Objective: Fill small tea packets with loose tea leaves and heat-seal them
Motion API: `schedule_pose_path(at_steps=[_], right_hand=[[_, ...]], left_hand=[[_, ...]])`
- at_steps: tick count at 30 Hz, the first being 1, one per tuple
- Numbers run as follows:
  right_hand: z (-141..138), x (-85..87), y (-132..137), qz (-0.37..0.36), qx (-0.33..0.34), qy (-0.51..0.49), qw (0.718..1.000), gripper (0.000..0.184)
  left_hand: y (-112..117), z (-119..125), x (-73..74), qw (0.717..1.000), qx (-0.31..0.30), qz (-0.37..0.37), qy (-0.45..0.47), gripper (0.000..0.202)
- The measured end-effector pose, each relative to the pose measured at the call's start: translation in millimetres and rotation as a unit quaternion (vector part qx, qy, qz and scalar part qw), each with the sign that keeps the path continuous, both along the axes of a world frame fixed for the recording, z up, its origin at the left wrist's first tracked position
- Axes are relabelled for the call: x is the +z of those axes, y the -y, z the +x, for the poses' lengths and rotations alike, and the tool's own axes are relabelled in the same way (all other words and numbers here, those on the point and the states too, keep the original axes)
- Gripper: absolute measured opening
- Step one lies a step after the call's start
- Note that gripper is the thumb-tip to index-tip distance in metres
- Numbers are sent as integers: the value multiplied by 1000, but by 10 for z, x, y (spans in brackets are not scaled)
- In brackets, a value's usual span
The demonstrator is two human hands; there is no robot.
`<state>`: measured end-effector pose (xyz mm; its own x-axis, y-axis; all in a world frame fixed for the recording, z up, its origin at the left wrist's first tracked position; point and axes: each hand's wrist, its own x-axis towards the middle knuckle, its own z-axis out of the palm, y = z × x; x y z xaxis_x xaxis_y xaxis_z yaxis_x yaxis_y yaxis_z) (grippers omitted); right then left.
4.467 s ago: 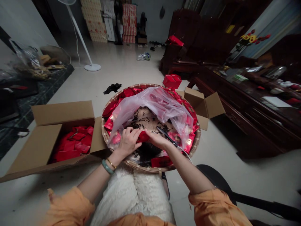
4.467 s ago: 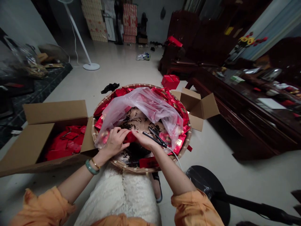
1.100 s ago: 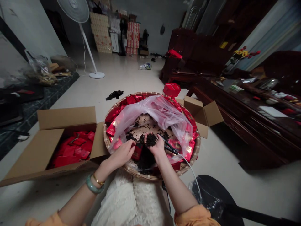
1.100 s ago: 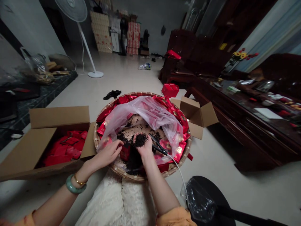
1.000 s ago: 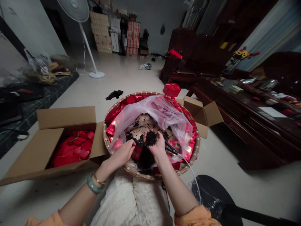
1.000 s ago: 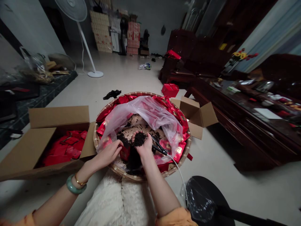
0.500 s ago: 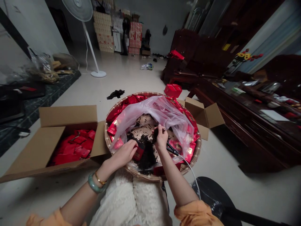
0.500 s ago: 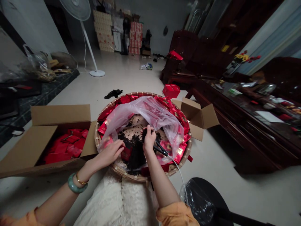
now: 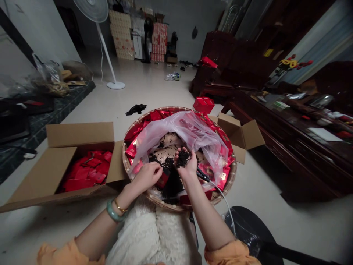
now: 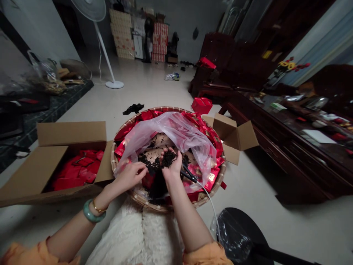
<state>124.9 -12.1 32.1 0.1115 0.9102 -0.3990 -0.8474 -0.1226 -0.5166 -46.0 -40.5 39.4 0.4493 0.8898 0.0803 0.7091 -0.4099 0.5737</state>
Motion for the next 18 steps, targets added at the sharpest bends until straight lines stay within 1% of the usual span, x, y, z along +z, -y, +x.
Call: schedule_pose_path(at_steps=[2, 5, 10, 13, 16, 18], right_hand=[[-97, 73, 57, 17, 12, -7, 1000, 32], [-242, 134, 123, 28, 18, -12, 999, 33], [-361, 91, 156, 49, 33, 60, 996, 38], [-377, 66, 155, 67, 32, 85, 994, 37], [-384, 70, 152, 86, 19, 94, 992, 35], [-387, 74, 150, 96, 16, 106, 990, 35]], left_hand=[[-12, 30, 7, 1000, 27, -12, 7, 21], [-36, 66, -3, 998, 56, -22, 8, 24], [-67, 78, -45, 997, 70, -23, 11, 22], [-67, 54, -32, 998, 48, -36, 21, 17], [-60, 4, 17, 998, -15, -42, 38, 14], [-57, -35, 39, 996, -61, -30, 53, 13]])
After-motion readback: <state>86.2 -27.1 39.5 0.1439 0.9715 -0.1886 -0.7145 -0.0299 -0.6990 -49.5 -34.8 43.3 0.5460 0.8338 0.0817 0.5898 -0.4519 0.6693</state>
